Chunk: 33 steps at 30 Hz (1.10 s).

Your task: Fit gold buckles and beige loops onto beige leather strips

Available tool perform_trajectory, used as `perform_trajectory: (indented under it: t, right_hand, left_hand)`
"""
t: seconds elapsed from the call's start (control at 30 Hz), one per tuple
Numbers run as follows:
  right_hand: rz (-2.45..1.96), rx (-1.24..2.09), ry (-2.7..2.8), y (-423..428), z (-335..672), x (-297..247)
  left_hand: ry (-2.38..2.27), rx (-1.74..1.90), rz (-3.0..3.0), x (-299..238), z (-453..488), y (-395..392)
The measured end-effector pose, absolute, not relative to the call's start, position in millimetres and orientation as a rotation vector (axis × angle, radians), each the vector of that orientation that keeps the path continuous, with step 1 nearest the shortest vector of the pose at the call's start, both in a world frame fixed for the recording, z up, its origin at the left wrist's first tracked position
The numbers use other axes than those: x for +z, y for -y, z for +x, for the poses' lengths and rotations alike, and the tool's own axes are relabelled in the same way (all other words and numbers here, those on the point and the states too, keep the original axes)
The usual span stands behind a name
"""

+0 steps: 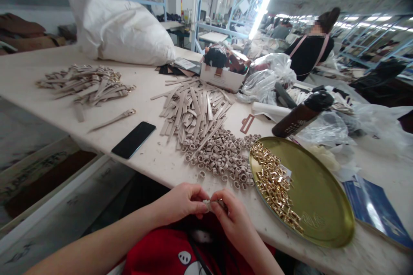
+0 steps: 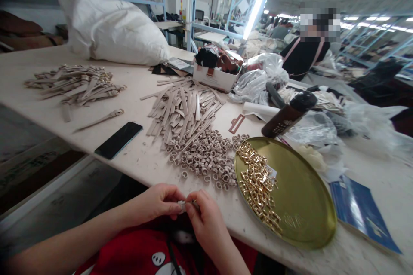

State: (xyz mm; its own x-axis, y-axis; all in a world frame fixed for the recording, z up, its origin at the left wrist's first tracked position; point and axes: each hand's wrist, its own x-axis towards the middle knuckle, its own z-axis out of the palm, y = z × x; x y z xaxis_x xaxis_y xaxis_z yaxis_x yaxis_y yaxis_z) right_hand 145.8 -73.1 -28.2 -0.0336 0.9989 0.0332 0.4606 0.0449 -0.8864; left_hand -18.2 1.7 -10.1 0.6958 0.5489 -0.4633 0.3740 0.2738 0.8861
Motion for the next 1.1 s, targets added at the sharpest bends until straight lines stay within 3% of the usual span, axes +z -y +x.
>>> perform_trajectory:
  t: [0.3,0.5,0.67,0.87,1.0,1.1]
  right_hand:
    - [-1.508,0.903,1.631,69.1,132.7,-25.8]
    - [-1.49,1.007,1.238,70.9,127.0,-47.9]
    - [-1.503,0.871,1.229,70.9,123.4,-68.5]
    - [-1.464,0.937,1.22,58.8,110.6,-83.8]
    - [-1.482,0.888,1.18,43.5,99.9,-76.1]
    - [-1.481,0.787,1.258,35.7,101.4,-79.5]
  left_hand:
    - [-0.88,0.202,1.406,-13.4,-24.1,-0.4]
    - [-0.884,0.072,1.471,-13.6,-29.6,-7.8]
    - [-0.906,0.054,1.542,-11.1,-28.5,-8.7]
    - [-0.941,0.069,1.687,-13.9,-27.3,-10.7]
    - [-1.051,0.165,1.978,-10.4,-57.5,-47.3]
    - [-1.419,0.354,2.098,-4.5,-105.7,-102.0]
